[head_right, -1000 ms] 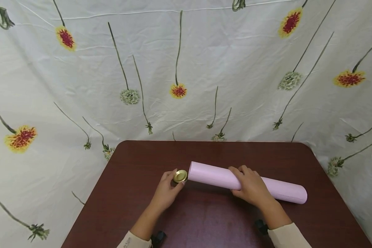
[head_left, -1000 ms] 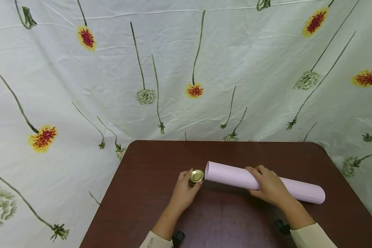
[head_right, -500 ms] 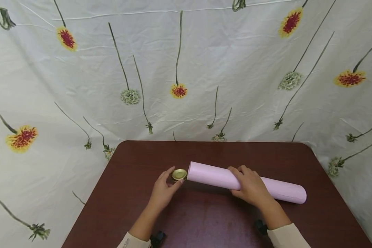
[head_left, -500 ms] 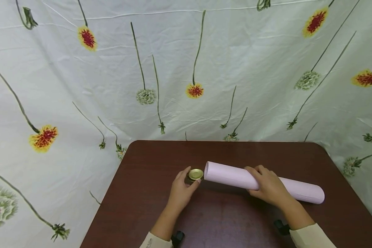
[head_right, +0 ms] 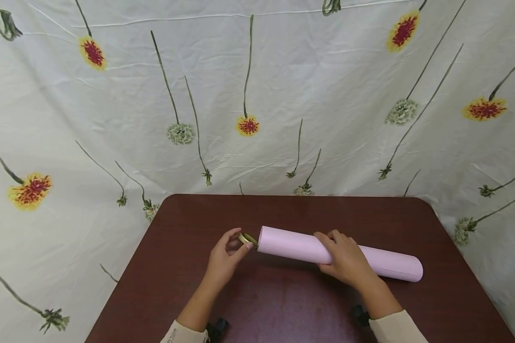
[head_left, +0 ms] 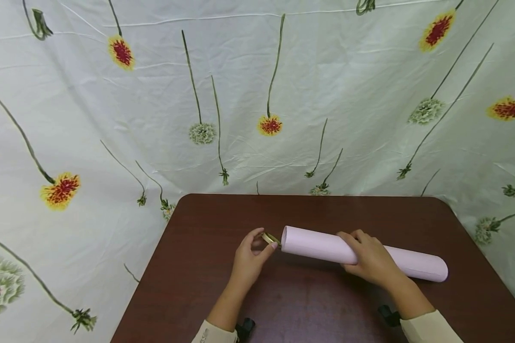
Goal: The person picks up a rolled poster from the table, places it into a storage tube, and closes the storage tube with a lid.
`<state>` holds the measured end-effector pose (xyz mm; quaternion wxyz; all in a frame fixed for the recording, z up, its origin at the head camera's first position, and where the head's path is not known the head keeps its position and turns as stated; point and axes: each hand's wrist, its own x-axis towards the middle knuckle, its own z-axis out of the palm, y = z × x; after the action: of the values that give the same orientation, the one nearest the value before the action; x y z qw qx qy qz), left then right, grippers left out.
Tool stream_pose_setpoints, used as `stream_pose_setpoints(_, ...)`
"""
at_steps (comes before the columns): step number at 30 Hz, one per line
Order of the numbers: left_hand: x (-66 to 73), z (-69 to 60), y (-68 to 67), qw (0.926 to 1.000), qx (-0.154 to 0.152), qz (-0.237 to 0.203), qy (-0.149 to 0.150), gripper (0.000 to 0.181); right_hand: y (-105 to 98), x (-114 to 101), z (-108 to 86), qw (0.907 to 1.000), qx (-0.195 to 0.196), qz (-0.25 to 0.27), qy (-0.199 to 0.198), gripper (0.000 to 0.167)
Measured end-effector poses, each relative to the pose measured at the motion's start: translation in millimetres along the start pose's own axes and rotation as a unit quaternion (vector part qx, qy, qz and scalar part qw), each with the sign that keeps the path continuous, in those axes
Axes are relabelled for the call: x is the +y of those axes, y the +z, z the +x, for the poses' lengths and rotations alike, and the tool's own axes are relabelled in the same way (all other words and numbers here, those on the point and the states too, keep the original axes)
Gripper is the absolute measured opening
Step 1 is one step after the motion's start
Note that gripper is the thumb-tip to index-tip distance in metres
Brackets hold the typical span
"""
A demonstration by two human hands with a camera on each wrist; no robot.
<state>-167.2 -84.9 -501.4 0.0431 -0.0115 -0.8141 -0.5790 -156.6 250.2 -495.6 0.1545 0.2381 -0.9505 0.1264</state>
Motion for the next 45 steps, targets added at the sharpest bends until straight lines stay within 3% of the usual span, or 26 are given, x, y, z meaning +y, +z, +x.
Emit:
stream_pose_setpoints(10, 0.4, 1.6, 1.5, 0.9963, -0.018, -0.084, -0.01, 0.06, 1.0, -2.7, 0.5, 1.0, -0.002, -0.001, 0.002, 0.076)
stream_pose_setpoints(17, 2.9, 1.7, 2.1, 0.989, -0.044, -0.139, -0.027, 0.058, 1.8, -6.3, 1.8, 1.0, -0.002, 0.003, -0.008, 0.077)
stream_pose_setpoints(23, 4.8, 0.6, 1.9, 0.9863, -0.06, -0.15, -0.031, 0.053, 1.7, -8.2, 2.4, 0.9999, 0.0, -0.001, -0.011, 0.078)
stream_pose_setpoints(27, 5.1, -0.7, 3.2, 0.9838, -0.072, -0.163, -0.017, 0.05, 2.1, -9.3, 2.9, 0.9998, -0.001, -0.002, -0.018, 0.078)
stream_pose_setpoints(34, 2.3, -1.9, 4.1, 0.9852, -0.086, -0.148, 0.002, 0.05, 2.4, -10.9, 3.3, 0.9998, -0.006, -0.005, -0.016, 0.08)
stream_pose_setpoints(45, 0.1, -1.3, 0.2, 0.9859, -0.097, -0.137, -0.001, 0.047, -0.2, -15.1, 4.2, 0.9998, -0.009, -0.007, -0.015, 0.08)
